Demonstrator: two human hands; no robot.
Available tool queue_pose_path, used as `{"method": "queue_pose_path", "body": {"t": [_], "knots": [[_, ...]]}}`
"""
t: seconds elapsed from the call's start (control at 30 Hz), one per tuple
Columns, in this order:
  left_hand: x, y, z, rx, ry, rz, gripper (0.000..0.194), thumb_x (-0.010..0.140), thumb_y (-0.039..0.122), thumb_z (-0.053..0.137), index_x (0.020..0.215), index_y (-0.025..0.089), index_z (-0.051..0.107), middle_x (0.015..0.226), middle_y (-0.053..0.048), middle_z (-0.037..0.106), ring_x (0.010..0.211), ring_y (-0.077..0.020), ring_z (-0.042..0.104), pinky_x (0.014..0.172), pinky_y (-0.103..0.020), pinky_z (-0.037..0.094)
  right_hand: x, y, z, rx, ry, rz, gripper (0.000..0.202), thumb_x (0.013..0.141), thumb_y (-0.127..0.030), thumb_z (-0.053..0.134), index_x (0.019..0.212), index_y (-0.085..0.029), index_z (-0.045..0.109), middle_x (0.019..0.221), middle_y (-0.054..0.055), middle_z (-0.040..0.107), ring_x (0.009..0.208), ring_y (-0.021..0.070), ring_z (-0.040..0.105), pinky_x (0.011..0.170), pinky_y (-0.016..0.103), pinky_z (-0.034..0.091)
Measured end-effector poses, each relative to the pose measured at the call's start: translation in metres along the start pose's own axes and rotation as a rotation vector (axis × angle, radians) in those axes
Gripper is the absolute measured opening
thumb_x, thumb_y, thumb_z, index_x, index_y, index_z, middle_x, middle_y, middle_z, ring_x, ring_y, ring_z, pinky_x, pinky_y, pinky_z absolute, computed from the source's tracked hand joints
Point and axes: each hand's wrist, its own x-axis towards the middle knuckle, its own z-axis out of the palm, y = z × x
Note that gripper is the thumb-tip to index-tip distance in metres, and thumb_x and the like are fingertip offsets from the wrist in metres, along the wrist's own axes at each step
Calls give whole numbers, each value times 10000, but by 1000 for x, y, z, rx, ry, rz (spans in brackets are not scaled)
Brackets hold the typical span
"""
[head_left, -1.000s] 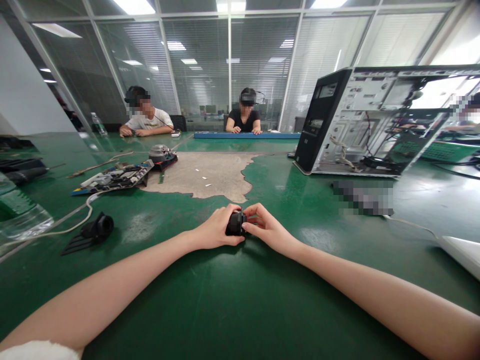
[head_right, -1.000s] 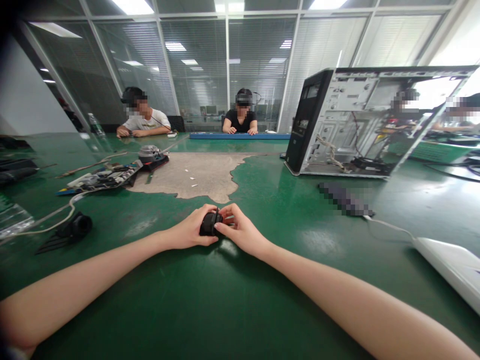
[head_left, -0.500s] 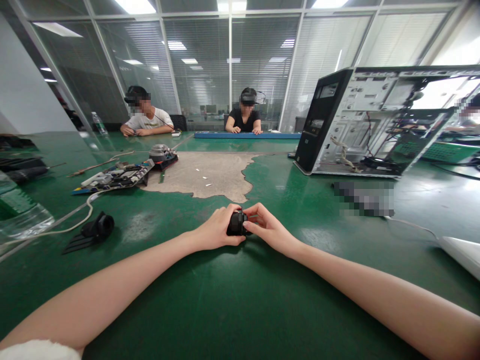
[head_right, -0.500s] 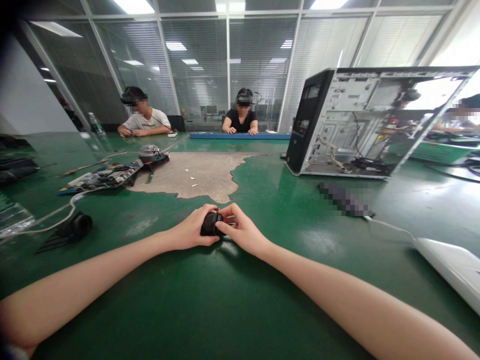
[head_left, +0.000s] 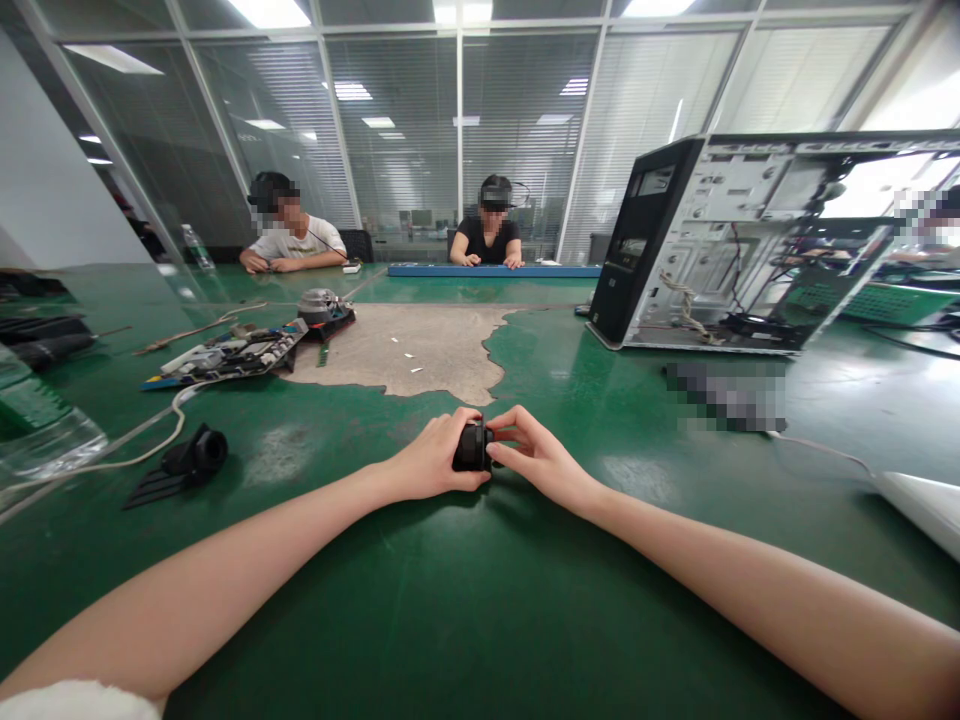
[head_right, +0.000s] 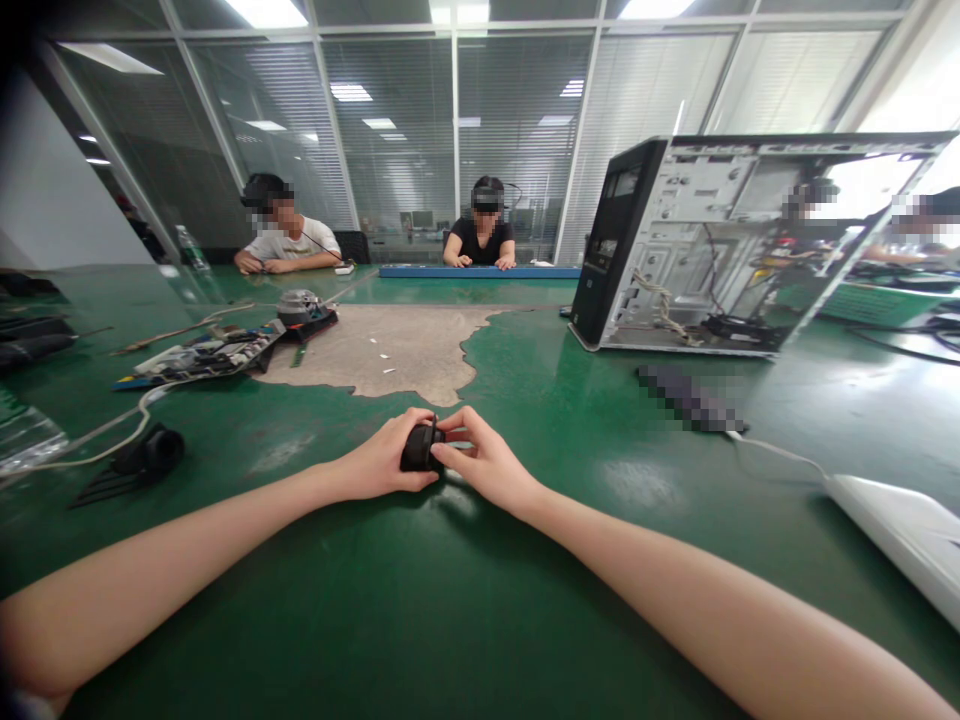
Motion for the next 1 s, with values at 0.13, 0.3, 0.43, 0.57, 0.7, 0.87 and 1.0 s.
{"method": "queue_pose_path", "body": {"t": [0.13, 0.3, 0.43, 0.57, 0.7, 0.87, 1.0], "knots": [[0, 0, 0, 1, 3, 0, 583, 648, 357, 650, 1119, 185, 353, 1002, -76, 512, 885, -250, 505, 746, -373, 414, 2, 2, 0, -45, 28, 3, 194, 770, -256, 561, 943, -212, 484, 977, 22, 547, 937, 164, 563, 824, 351, 473], [0, 1, 0, 5, -4, -2, 578, 653, 363, 644, 1120, 186, 352, 1006, -78, 508, 883, -249, 498, 744, -370, 411, 1, 2, 1, -82, 9, 15, 231, 766, -232, 557, 983, -201, 483, 1002, 50, 559, 979, 188, 551, 800, 359, 487], [0, 1, 0, 6, -2, 2, 571, 653, 359, 643, 1114, 188, 353, 997, -74, 510, 872, -246, 501, 733, -359, 409, -1, 2, 1, -38, -24, -68, 237, 753, -201, 573, 965, -214, 467, 1008, 34, 533, 1032, 183, 523, 806, 331, 499], [0, 0, 1, 19, 6, -1, 567, 654, 361, 640, 1110, 192, 350, 984, -66, 508, 860, -242, 503, 731, -358, 409, -2, 5, 1, -44, 2, -80, 172, 780, -238, 551, 934, -215, 479, 984, 23, 517, 1007, 173, 538, 825, 332, 495], [0, 0, 2, 17, 6, -10, 564, 651, 366, 645, 1105, 202, 354, 987, -61, 508, 867, -243, 506, 736, -360, 412, 0, 7, 1, -72, 22, -45, 216, 776, -244, 558, 970, -221, 465, 1013, 32, 527, 985, 174, 551, 814, 342, 500], [0, -1, 2, 18, 6, -5, 586, 647, 364, 649, 1121, 198, 346, 1000, -67, 509, 876, -246, 506, 738, -363, 414, 0, 3, 1, -97, 7, -12, 241, 764, -222, 561, 988, -211, 472, 1015, 45, 555, 982, 180, 557, 802, 348, 502], [0, -1, 1, 12, 1, -5, 581, 647, 361, 648, 1120, 197, 353, 994, -66, 510, 870, -245, 506, 733, -359, 411, -2, 2, 1, -79, -8, -63, 220, 761, -192, 558, 959, -213, 465, 1003, 37, 542, 1029, 185, 534, 778, 320, 513]]}}
